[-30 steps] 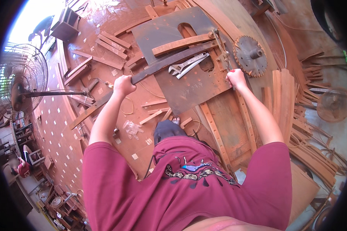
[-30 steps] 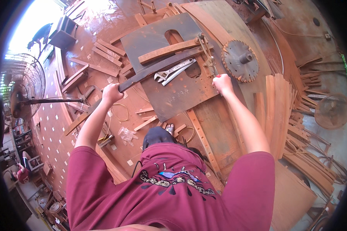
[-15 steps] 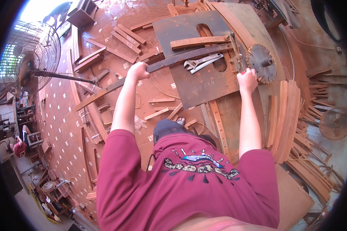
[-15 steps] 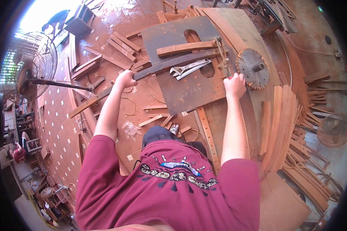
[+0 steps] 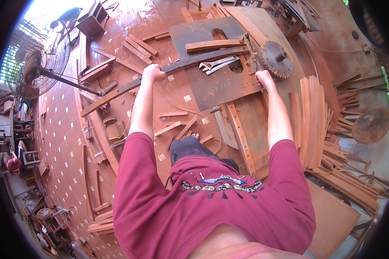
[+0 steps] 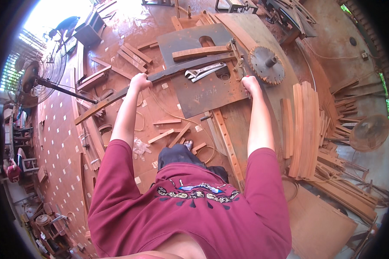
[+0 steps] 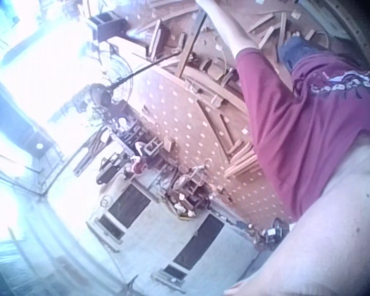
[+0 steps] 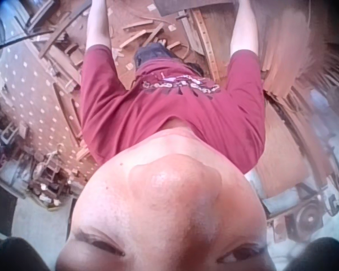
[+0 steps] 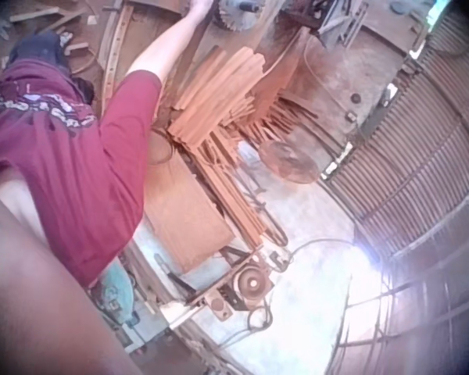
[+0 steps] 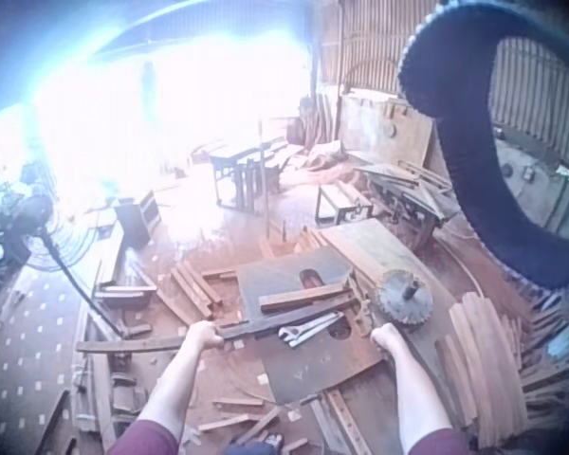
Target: The person uses a table saw to cut thin wooden strips. They feed each strip through the spinning blade, guide it with a push stick, and place the cut pieces aside. The process is repeated for multiple strips.
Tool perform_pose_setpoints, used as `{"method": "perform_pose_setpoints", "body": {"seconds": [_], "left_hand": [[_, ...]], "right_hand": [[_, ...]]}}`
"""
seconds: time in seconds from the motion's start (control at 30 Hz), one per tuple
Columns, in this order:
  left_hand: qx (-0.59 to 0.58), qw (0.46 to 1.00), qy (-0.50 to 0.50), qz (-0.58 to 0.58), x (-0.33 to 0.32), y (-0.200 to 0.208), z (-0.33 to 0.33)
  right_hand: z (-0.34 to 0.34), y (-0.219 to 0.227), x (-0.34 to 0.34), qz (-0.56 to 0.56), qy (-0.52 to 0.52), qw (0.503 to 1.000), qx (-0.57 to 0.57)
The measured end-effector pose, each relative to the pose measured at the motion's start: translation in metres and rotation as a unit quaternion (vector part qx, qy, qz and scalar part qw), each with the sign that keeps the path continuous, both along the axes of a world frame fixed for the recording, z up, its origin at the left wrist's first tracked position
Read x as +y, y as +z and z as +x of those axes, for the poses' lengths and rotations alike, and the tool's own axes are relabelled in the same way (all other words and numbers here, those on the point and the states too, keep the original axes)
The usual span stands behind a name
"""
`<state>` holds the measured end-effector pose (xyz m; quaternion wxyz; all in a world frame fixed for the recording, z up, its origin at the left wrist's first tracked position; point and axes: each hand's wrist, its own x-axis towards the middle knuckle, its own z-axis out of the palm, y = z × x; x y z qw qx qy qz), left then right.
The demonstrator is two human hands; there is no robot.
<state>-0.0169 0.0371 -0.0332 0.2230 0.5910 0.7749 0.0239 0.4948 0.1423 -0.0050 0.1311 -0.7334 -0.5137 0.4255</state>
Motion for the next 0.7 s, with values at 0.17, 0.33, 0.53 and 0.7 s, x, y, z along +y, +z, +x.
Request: {"method": "perform_pose_setpoints", "body": {"seconds": [0.17,0.33,0.53,0.7], "left_hand": [[0.022,1.0,-0.003,0.01,-0.032,0.016,0.029],[0.034,0.999,-0.014,0.023,-0.071,-0.011,0.039],[0.02,0.999,-0.013,0.038,-0.122,-0.04,0.049],[0.006,0.999,-0.03,0.039,-0.122,-0.031,0.055]], "right_hand": [[0.019,0.004,-0.017,-0.023,0.009,0.999,0.026],[0.034,-0.021,-0.068,-0.03,-0.008,0.999,0.042],[0.042,-0.039,-0.11,-0.03,-0.001,0.999,0.022],[0.057,-0.023,-0.111,-0.047,-0.018,0.999,0.018]]}}
